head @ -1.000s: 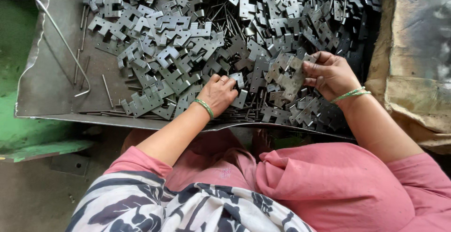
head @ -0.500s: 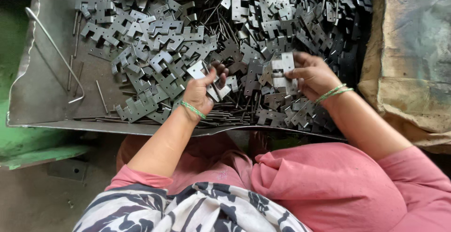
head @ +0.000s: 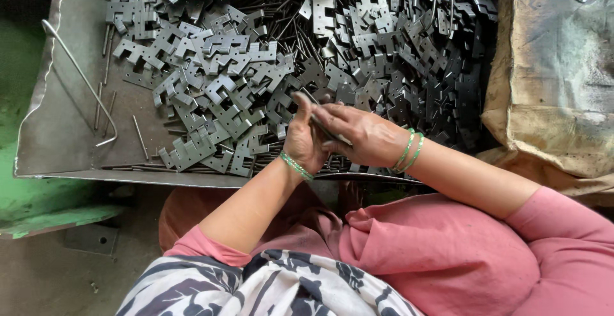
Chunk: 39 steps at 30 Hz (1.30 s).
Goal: The person inserts metal rods into small metal brackets and places the assembled units into a large metal tray. The person handles the parts by hand, repeatedly picking up brackets and rods, inserting them, and depositing the finished assemblies.
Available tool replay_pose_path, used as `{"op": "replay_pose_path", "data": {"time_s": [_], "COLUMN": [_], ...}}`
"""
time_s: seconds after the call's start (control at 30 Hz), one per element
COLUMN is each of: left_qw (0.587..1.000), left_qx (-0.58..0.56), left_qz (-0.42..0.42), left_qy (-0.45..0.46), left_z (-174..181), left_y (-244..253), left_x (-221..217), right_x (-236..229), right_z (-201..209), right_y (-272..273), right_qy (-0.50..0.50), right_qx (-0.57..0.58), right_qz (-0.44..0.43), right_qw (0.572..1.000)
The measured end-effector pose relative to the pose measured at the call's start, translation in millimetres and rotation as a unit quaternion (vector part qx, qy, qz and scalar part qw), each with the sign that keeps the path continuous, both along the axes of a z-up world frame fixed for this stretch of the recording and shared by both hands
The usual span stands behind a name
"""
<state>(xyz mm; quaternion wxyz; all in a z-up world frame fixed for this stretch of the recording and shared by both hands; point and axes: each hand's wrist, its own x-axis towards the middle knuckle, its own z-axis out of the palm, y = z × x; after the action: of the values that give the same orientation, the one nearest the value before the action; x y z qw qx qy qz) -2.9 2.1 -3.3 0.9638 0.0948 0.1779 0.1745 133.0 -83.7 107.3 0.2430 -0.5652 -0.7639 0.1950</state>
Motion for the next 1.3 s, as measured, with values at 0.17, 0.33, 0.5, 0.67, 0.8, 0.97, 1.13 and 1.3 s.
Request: {"op": "replay_pose_path", "data": {"time_s": [0.17, 0.33, 0.5, 0.67, 0.8, 0.97, 1.13, 1.3], "left_qw": [0.945, 0.353, 0.164, 0.290, 0.592, 0.638, 0.330, 0.435], "left_qx": [0.293, 0.849, 0.939, 0.923, 0.773, 0.719, 0.890, 0.844], "left_qz": [-0.084, -0.171, -0.113, -0.069, 0.009, 0.053, -0.122, -0.163], "left_qy": [0.117, 0.354, 0.278, 0.242, 0.229, 0.269, 0.291, 0.267], "left_z": [17, 2, -32, -42, -42, -31, -24, -28], "left_y": [17, 42, 36, 43, 54, 71, 51, 56], "left_x": [16, -1, -13, -3, -4, 0, -18, -37], "right_x": [34, 154, 296, 305, 238, 115, 60, 68], "right_z": [-5, -17, -46, -41, -16, -46, -93, -94], "right_y": [-11, -68, -155, -196, -124, -6, 25, 27], "right_qy": [0.122, 0.547, -0.129, -0.517, -0.478, -0.254, -0.345, -0.348], "right_qx": [-0.052, -0.010, 0.289, 0.049, -0.044, -0.009, -0.004, -0.091], "right_qz": [-0.206, -0.390, -0.508, -0.521, -0.509, -0.150, 0.017, -0.004], "right_qw": [0.969, 0.741, 0.801, 0.678, 0.715, 0.955, 0.938, 0.933]}}
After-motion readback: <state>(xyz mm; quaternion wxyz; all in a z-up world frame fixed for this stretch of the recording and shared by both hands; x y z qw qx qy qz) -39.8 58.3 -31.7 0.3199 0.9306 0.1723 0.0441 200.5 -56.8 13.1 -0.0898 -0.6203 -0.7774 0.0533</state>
